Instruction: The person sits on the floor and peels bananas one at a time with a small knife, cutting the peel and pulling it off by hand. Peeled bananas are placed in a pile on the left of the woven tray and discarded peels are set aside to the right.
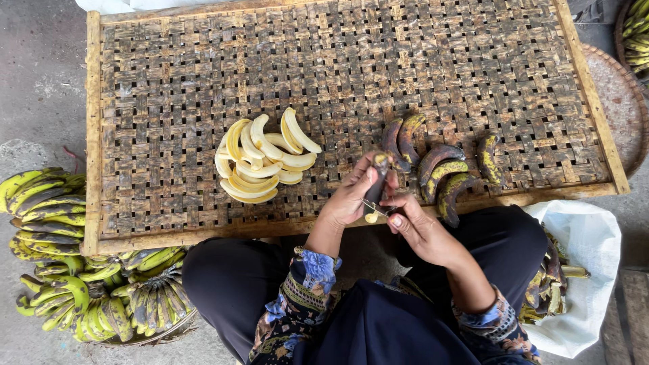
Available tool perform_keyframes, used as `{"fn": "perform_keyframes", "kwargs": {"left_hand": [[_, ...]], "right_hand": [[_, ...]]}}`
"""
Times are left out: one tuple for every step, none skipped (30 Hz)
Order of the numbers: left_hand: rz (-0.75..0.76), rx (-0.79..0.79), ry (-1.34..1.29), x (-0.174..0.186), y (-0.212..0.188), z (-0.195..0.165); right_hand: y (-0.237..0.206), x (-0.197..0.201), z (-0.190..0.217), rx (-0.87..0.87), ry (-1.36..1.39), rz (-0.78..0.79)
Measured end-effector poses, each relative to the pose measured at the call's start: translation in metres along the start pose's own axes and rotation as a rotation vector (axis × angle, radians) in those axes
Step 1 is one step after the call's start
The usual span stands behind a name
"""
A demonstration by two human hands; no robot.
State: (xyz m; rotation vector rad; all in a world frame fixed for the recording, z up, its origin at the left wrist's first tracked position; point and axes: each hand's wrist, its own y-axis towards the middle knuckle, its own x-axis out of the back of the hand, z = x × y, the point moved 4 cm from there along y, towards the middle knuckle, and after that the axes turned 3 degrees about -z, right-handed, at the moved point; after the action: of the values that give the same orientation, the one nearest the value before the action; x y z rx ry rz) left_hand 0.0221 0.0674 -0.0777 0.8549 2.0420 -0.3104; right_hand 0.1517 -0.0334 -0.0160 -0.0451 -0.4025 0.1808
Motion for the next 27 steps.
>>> {"fn": "perform_keyframes", "kwargs": {"left_hand": [[0.016,0.035,0.005,-0.001,0.0,0.002],[0.032,0.068,0.009,-0.001,0.0,0.004],[-0.001,0.111,0.0,0.001,0.0,0.006],[-0.035,0.155,-0.01,0.002,0.001,0.007],[-0.068,0.199,-0.019,0.002,0.001,0.007],[-0.071,0.23,0.05,0.002,0.001,0.007],[-0.074,0.26,0.12,0.001,0.001,0.008],[-0.079,0.29,0.189,0.001,0.0,0.008],[-0.098,0.296,0.134,0.0,0.0,0.008],[-0.118,0.301,0.08,-0.002,0.002,0.01],[-0.137,0.307,0.024,-0.003,0.003,0.013],[-0.162,0.338,0.049,-0.003,0.003,0.016],[-0.186,0.371,0.073,-0.002,0.002,0.02],[-0.21,0.403,0.097,0.0,0.002,0.024],[-0.158,0.384,0.11,-0.002,0.005,0.027],[-0.108,0.366,0.122,-0.003,0.008,0.03],[-0.059,0.347,0.134,-0.005,0.009,0.032],[-0.067,0.353,0.138,-0.005,0.01,0.036],[-0.075,0.359,0.141,-0.005,0.01,0.038],[-0.085,0.365,0.144,-0.005,0.01,0.04],[-0.135,0.385,0.118,-0.004,0.011,0.041],[-0.184,0.406,0.093,-0.004,0.011,0.043],[-0.232,0.427,0.065,-0.004,0.012,0.045],[-0.26,0.437,0.024,-0.004,0.013,0.047],[-0.288,0.444,-0.017,-0.005,0.016,0.049],[-0.315,0.451,-0.059,-0.006,0.018,0.052],[-0.346,0.453,-0.065,-0.007,0.019,0.056]], "right_hand": [[0.0,0.004,0.002,-0.002,-0.085,-0.01],[0.0,0.009,0.005,-0.002,-0.171,-0.018],[0.001,0.014,0.009,-0.004,-0.256,-0.026],[0.002,0.021,0.016,0.046,-0.317,-0.084],[0.003,0.028,0.024,0.098,-0.379,-0.142],[0.005,0.035,0.033,0.15,-0.441,-0.202],[0.007,0.044,0.038,0.125,-0.509,-0.252],[0.008,0.054,0.043,0.101,-0.576,-0.301],[0.008,0.062,0.047,0.078,-0.642,-0.351],[0.008,0.068,0.05,0.087,-0.645,-0.363],[0.007,0.074,0.052,0.094,-0.649,-0.375],[0.006,0.078,0.051,0.099,-0.653,-0.387],[0.004,0.082,0.05,0.125,-0.703,-0.427],[0.003,0.085,0.048,0.151,-0.753,-0.467],[0.001,0.088,0.045,0.179,-0.802,-0.508],[-0.001,0.093,0.042,0.183,-0.82,-0.568],[-0.004,0.101,0.04,0.187,-0.838,-0.627],[-0.007,0.108,0.038,0.19,-0.856,-0.687],[-0.014,0.119,0.04,0.235,-0.88,-0.758],[-0.022,0.132,0.04,0.231,-0.782,-0.81],[-0.03,0.143,0.04,0.232,-0.682,-0.861],[-0.039,0.157,0.037,0.181,-0.463,-0.887],[-0.044,0.162,0.035,0.182,-0.411,-0.842],[-0.051,0.165,0.034,0.184,-0.361,-0.797],[-0.055,0.166,0.03,0.187,-0.312,-0.752],[-0.058,0.164,0.023,0.168,-0.274,-0.709],[-0.057,0.157,0.013,0.148,-0.233,-0.666]]}}
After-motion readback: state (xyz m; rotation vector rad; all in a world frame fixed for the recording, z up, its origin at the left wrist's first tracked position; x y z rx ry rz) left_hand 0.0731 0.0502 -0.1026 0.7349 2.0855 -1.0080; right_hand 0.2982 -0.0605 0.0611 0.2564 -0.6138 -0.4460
